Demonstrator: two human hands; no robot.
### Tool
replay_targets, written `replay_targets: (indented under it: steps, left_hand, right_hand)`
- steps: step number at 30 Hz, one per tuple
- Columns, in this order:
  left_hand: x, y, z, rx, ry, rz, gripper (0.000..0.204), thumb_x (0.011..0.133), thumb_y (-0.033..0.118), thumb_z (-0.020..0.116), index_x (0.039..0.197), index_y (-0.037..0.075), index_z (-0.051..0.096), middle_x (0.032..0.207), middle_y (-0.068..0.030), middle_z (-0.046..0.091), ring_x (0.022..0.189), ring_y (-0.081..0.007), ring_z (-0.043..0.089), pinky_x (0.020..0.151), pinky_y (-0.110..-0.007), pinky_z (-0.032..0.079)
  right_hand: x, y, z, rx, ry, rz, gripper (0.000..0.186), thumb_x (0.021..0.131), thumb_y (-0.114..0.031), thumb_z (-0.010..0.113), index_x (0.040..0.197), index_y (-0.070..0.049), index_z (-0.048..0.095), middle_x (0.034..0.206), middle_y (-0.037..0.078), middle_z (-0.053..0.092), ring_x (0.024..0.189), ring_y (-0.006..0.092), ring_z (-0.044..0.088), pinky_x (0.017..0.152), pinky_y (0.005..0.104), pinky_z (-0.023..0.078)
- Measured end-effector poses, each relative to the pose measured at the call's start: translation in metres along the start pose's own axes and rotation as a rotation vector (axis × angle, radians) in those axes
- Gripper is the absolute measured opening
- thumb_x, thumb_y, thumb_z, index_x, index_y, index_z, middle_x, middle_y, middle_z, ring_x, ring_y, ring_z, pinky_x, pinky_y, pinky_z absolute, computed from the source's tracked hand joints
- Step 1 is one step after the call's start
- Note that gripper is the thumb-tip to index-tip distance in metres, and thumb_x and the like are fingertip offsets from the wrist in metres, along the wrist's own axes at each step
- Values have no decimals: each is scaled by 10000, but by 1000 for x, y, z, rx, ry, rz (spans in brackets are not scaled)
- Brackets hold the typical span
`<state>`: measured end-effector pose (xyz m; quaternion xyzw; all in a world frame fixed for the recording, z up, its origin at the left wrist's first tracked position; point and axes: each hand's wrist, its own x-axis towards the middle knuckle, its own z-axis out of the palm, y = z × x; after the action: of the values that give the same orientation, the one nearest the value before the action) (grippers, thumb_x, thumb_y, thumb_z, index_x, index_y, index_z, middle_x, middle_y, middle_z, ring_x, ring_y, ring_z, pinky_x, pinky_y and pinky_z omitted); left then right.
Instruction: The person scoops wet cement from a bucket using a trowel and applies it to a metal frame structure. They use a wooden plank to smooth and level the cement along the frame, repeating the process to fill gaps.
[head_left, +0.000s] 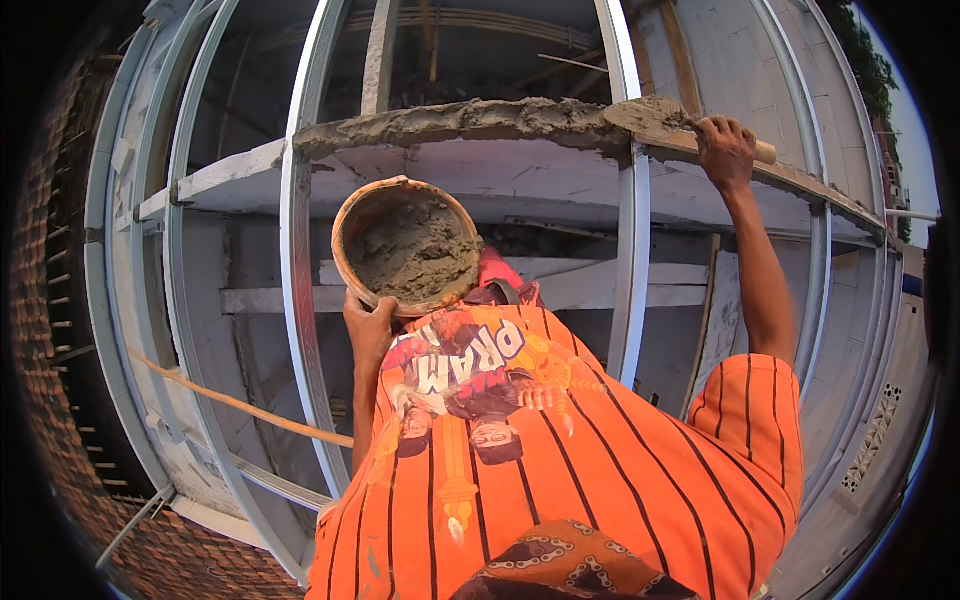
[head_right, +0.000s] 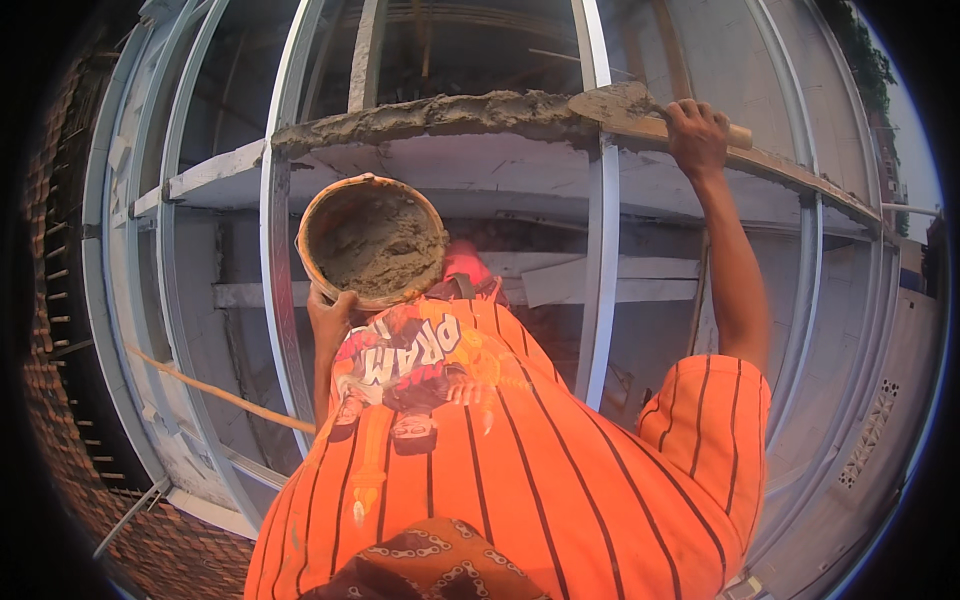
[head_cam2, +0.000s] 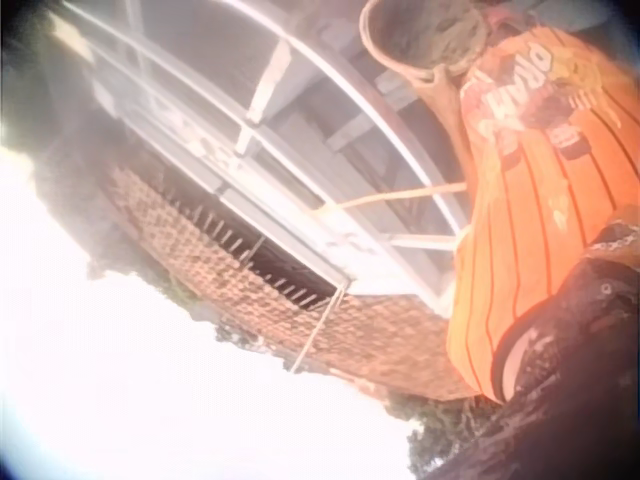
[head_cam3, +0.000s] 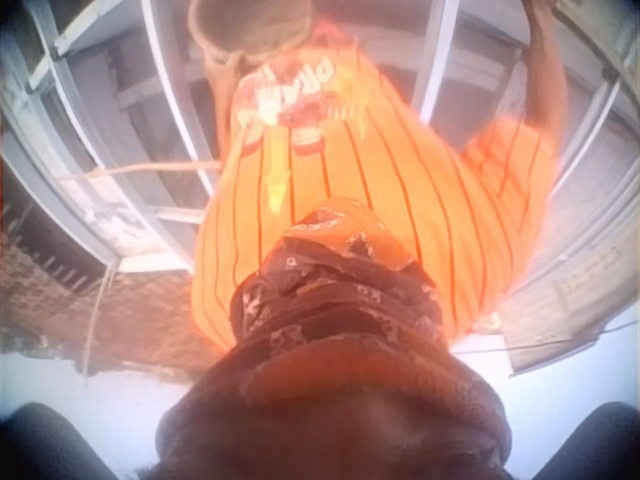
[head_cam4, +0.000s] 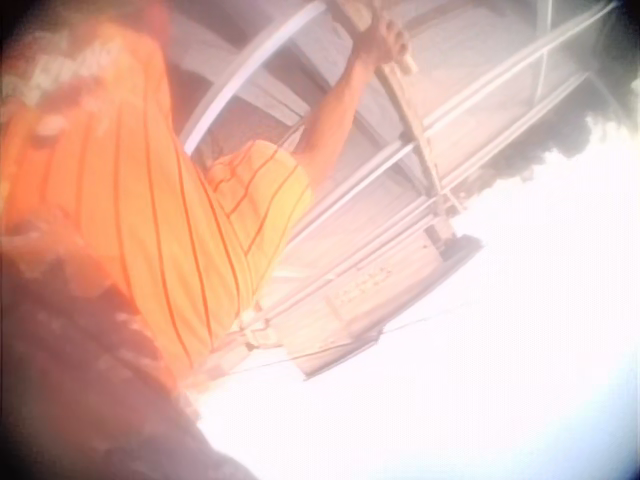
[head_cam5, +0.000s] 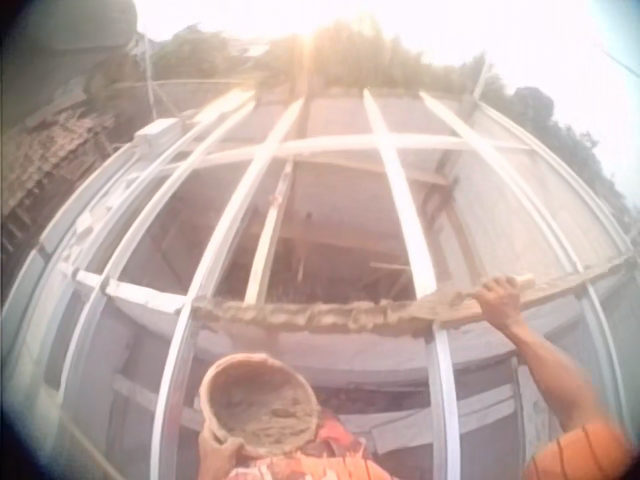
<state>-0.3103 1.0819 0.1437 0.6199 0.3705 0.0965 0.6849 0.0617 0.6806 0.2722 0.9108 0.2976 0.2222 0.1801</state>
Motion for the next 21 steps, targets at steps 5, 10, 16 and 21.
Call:
replay_targets:
  steps: [5, 10, 16, 21]
  left_hand:
    - [-1, 4, 2, 5, -2, -49, 370, 710, 25, 584, 1060, -73, 514, 921, -110, 615, 781, -156, 601, 713, -274, 492]
    - [10, -24, -14, 141, 10, -38, 410, 688, 40, 606, 1080, -47, 523, 919, -97, 621, 763, -151, 604, 700, -289, 503]
    - [0, -24, -38, 145, 14, -114, 349, 717, 38, 605, 1049, -5, 507, 840, -94, 616, 571, -123, 576, 442, -234, 453]
    - [-10, -23, -49, 102, 51, -165, 312, 740, 10, 576, 1028, 4, 455, 800, -120, 606, 451, -115, 524, 347, -223, 391]
  right_hand:
    - [-35, -100, -19, 544, 125, 509, 268, 787, -226, 660, 1012, -91, 603, 921, 100, 648, 858, 323, 629, 743, 437, 474]
    - [-75, -250, 62, 1180, 107, 609, 227, 833, -158, 607, 1009, -24, 560, 840, 173, 612, 813, 384, 591, 718, 440, 456]
    - [-109, -281, 177, 1126, 120, 746, 233, 870, -135, 564, 1061, -5, 532, 953, 188, 581, 897, 380, 558, 784, 418, 441]
    - [-125, -265, 224, 1299, 147, 1018, 289, 934, -252, 516, 1063, 4, 547, 955, 162, 575, 875, 311, 568, 800, 416, 440]
